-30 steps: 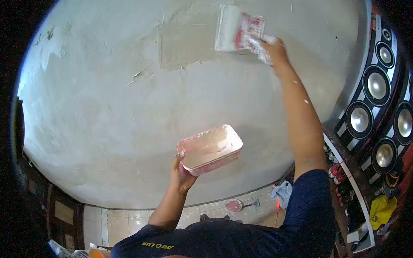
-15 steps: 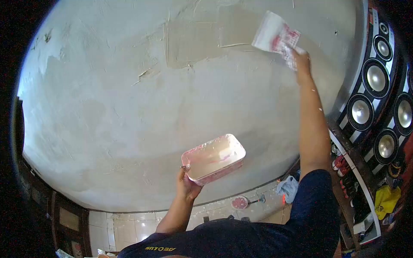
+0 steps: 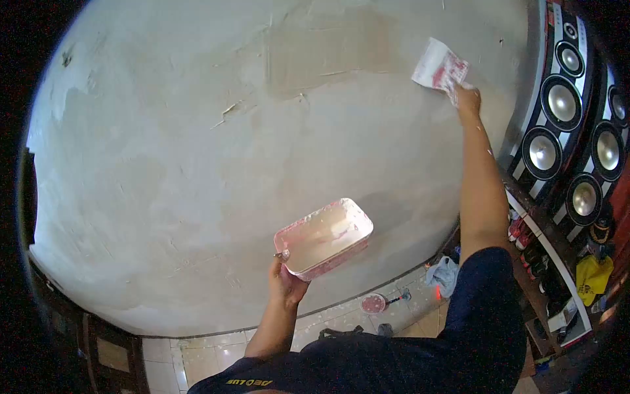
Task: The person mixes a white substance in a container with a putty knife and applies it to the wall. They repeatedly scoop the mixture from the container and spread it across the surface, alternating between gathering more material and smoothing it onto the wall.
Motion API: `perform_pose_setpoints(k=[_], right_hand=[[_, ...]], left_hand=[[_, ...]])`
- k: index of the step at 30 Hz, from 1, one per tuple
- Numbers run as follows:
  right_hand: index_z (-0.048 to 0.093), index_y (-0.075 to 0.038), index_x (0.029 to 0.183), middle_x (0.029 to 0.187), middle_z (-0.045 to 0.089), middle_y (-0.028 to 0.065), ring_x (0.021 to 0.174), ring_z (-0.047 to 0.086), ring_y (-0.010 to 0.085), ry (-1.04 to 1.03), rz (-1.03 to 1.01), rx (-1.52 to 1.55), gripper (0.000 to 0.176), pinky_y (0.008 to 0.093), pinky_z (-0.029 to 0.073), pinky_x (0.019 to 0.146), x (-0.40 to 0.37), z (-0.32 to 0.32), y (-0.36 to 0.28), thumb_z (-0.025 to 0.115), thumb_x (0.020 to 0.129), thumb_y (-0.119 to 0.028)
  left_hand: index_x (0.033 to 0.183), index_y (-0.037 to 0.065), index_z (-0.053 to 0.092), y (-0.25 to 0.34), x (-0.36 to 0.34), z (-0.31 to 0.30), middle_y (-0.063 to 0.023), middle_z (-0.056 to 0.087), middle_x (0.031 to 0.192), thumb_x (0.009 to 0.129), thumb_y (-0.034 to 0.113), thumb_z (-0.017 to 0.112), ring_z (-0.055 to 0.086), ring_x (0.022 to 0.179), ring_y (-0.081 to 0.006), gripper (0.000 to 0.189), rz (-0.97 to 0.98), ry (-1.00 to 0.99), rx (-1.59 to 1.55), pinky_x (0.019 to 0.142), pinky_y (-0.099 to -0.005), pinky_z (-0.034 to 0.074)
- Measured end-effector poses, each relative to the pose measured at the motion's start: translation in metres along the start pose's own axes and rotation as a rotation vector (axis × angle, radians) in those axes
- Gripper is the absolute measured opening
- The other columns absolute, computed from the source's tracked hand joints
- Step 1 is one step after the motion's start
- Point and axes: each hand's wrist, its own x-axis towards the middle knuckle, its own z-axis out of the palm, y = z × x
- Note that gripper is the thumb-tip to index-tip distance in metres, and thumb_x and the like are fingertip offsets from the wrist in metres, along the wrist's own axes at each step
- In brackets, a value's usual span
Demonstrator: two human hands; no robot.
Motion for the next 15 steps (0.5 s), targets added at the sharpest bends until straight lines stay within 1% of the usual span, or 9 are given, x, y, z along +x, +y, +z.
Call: perform_pose_setpoints(k=[1,4,6,8,10,11,13,14,15], right_hand=[[0.064,0.000,0.101,0.080,0.065,0.0039,0.066,0.060,0.0103,0.034,-0.065,-0.419,0.029,0.0230,0.046,0.055,-0.004,-0.010,-0.009,0.064,0.081,-0.021],[0.062,-0.002,0.107,0.082,0.065,0.0036,0.065,0.059,0.0089,-0.209,-0.051,0.026,0.031,0.0230,0.046,0.054,-0.032,0.020,-0.035,0.061,0.082,-0.021],[0.067,-0.006,0.096,0.066,0.062,0.0026,0.043,0.045,0.0049,-0.371,-0.150,0.101,0.019,0.0208,0.034,0.038,-0.094,0.075,-0.087,0.061,0.083,-0.018],[0.067,-0.003,0.094,0.069,0.064,0.0063,0.045,0.050,0.0121,-0.459,-0.189,-0.035,0.022,0.0275,0.040,0.043,-0.150,0.119,-0.130,0.063,0.080,-0.019],[0.066,0.001,0.090,0.071,0.065,0.0114,0.055,0.057,0.0209,-0.433,-0.410,-0.241,0.027,0.0359,0.047,0.054,-0.145,0.154,-0.109,0.065,0.075,-0.022],[0.066,0.001,0.090,0.071,0.065,0.0114,0.055,0.057,0.0209,-0.430,-0.411,-0.242,0.027,0.0359,0.047,0.054,-0.137,0.157,-0.101,0.065,0.075,-0.022],[0.065,0.003,0.083,0.073,0.065,0.0168,0.068,0.062,0.0270,-0.054,-0.364,-0.524,0.033,0.0403,0.048,0.066,-0.111,0.143,-0.080,0.066,0.071,-0.027],[0.064,0.003,0.079,0.074,0.064,0.0185,0.071,0.063,0.0263,-0.089,-0.211,-0.296,0.034,0.0393,0.048,0.065,-0.057,0.121,-0.032,0.065,0.070,-0.030],[0.062,0.005,0.075,0.075,0.064,0.0200,0.069,0.063,0.0270,0.041,-0.254,-0.576,0.037,0.0397,0.048,0.064,-0.069,0.090,-0.045,0.065,0.071,-0.031]], left_hand=[[0.129,0.003,0.040,0.003,0.001,-0.004,-0.0140,0.049,0.126,0.079,0.031,0.053,0.048,0.116,-0.0301,0.059,0.002,-0.007,-0.009,0.098,-0.0461,0.038],[0.128,0.003,0.041,0.008,-0.003,-0.011,-0.0139,0.050,0.125,0.079,0.031,0.054,0.049,0.115,-0.0299,0.059,-0.003,-0.006,-0.015,0.098,-0.0452,0.038],[0.127,0.002,0.041,0.006,-0.001,-0.015,-0.0138,0.051,0.123,0.079,0.031,0.054,0.050,0.113,-0.0299,0.058,-0.009,-0.005,-0.041,0.097,-0.0451,0.040],[0.127,0.002,0.042,0.006,-0.001,-0.014,-0.0136,0.051,0.123,0.079,0.031,0.054,0.051,0.113,-0.0298,0.057,-0.025,0.000,-0.037,0.096,-0.0451,0.040],[0.126,0.002,0.043,0.008,-0.001,-0.013,-0.0134,0.052,0.122,0.078,0.030,0.054,0.051,0.112,-0.0297,0.056,-0.035,0.003,-0.035,0.096,-0.0451,0.041],[0.125,0.003,0.043,0.010,-0.002,-0.012,-0.0133,0.052,0.122,0.078,0.030,0.054,0.051,0.112,-0.0297,0.056,-0.038,0.003,-0.043,0.096,-0.0451,0.041],[0.125,0.003,0.044,0.015,-0.001,-0.017,-0.0131,0.052,0.122,0.078,0.030,0.054,0.051,0.112,-0.0296,0.055,-0.049,0.005,-0.052,0.095,-0.0451,0.041],[0.125,0.003,0.044,0.016,-0.001,-0.021,-0.0131,0.052,0.122,0.078,0.030,0.053,0.051,0.112,-0.0296,0.055,-0.064,-0.001,-0.052,0.095,-0.0449,0.041],[0.125,0.003,0.044,0.017,-0.001,-0.025,-0.0130,0.052,0.122,0.078,0.029,0.053,0.051,0.112,-0.0295,0.055,-0.080,-0.006,-0.054,0.096,-0.0447,0.041]])
